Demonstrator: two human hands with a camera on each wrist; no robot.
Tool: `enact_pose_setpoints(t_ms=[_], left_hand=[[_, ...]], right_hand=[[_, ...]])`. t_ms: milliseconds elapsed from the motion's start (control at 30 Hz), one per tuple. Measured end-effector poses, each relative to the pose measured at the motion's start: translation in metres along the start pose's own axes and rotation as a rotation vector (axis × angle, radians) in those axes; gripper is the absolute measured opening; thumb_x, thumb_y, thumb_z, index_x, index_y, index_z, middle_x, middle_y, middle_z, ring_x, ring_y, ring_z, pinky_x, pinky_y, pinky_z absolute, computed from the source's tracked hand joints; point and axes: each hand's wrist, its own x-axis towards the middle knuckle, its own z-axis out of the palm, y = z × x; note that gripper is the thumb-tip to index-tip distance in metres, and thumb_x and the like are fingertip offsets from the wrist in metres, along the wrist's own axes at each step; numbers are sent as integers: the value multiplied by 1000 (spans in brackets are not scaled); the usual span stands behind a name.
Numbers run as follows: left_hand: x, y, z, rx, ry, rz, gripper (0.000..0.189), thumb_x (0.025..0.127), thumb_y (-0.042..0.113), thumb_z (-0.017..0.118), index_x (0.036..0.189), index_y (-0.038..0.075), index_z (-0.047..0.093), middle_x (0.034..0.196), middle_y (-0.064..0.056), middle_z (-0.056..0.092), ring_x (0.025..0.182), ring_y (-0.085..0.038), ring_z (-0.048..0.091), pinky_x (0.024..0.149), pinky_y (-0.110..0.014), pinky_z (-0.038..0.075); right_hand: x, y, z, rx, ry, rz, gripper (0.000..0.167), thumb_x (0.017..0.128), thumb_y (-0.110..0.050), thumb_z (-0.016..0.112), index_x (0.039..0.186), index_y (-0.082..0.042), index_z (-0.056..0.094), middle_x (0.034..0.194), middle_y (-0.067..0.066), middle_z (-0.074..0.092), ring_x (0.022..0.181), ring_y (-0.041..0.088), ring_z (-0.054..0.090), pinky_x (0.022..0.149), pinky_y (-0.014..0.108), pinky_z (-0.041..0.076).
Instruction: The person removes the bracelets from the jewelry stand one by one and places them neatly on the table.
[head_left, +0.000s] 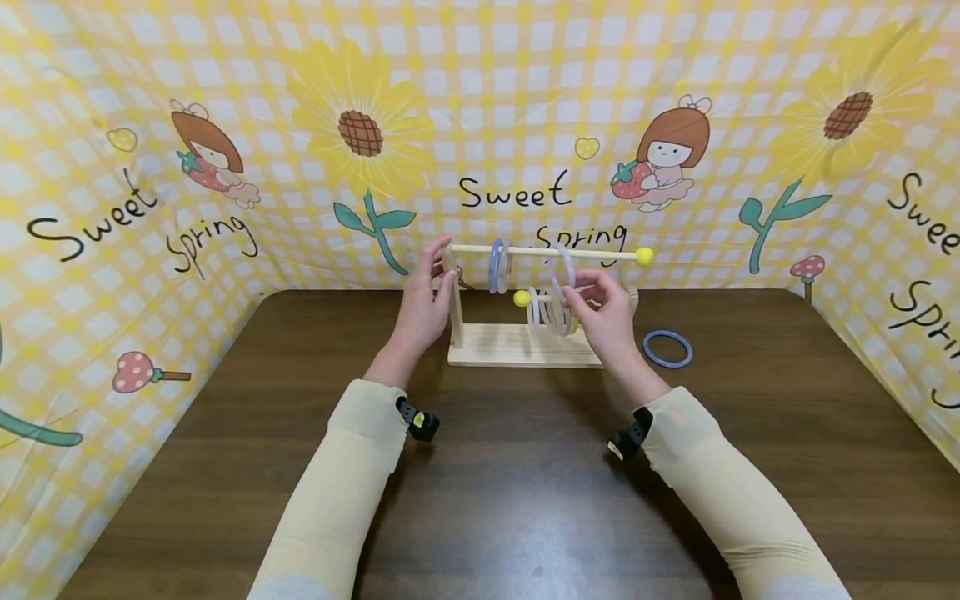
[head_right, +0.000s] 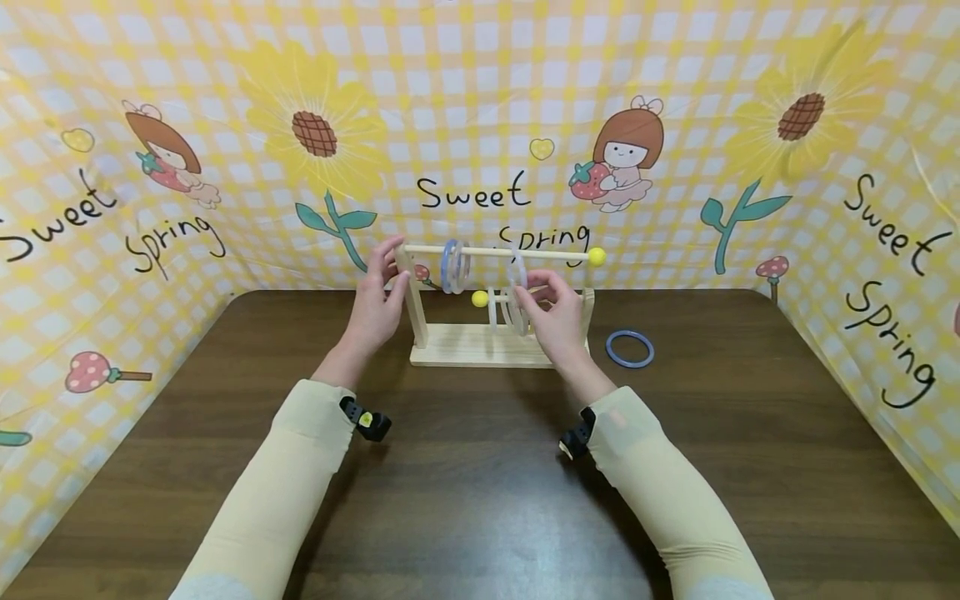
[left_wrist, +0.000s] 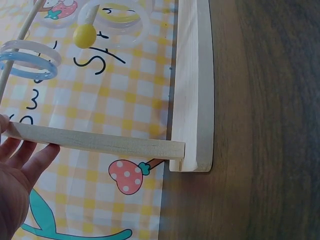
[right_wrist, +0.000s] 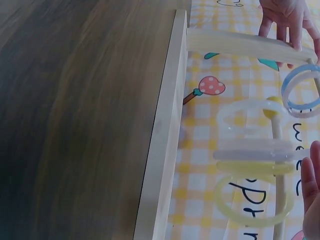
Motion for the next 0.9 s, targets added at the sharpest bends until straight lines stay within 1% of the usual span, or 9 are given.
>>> enact_pose_setpoints(t_ms=[33,167,233,333,467,600,733,833,900], left_hand=[[0,0,0,0,1,2,45,101,0,47,143,12,35,130,-23,51,111,-37,56,84,-49,51],[-1,0,-1,1,3,8,45,101,-1,47,143,10,35,130,-25,51,110,-37,57,84,-49,51],[-1,0,-1,0,3,5,45,101,-1,47,143,9,35,130,-26,51,110,-38,57,84,-49,51],[-1,0,-2,-2,1,-3,45,101,-1,46,143,9,35,130,-27,50,110,-37,56,85,-49,51],[-1,0,-2,1,2,-4,45,101,0,47,143,11,35,130,-25,51,111,-37,56,85,-48,51],[0,0,-2,-2,5,10,46,100,-1,47,143,12,36,130,-24,51,111,-40,56,86,-49,50],[0,0,-1,-10,7,16,45,100,-2,47,142,10,36,130,-25,51,111,-44,55,86,-50,50],[0,0,-1,-9,7,9,45,100,-2,47,142,9,36,130,-24,51,111,-43,55,86,-50,50],[0,0,-1,-9,8,5,45,100,-2,47,142,10,36,130,-24,51,111,-42,55,86,-49,50]], right_hand=[[0,1,-2,2,2,1,18,90,8,63,105,17,57,92,18,63,68,8,60,59,17,49],[-2,1,-8,-29,13,-24,19,90,10,62,106,18,57,94,23,63,70,15,63,59,16,49],[-2,1,-11,-49,20,-40,19,90,9,62,105,19,57,95,25,63,70,16,64,60,15,49],[-2,2,-16,-70,32,-58,18,89,9,63,104,18,58,92,23,64,70,15,64,60,15,49],[-3,2,-23,-78,48,-85,17,89,10,63,103,18,59,90,24,65,67,14,64,58,15,47],[-4,3,-30,-76,61,-100,19,88,11,63,104,19,58,91,25,64,66,15,63,57,15,47],[-4,5,-36,-85,81,-99,18,88,12,62,104,20,57,90,22,64,66,11,63,59,15,48],[-4,5,-40,-94,99,-98,18,87,13,62,103,19,57,87,16,65,66,4,62,60,14,48],[-4,6,-42,-93,106,-103,18,87,14,62,103,20,57,85,12,65,66,3,62,61,14,48]])
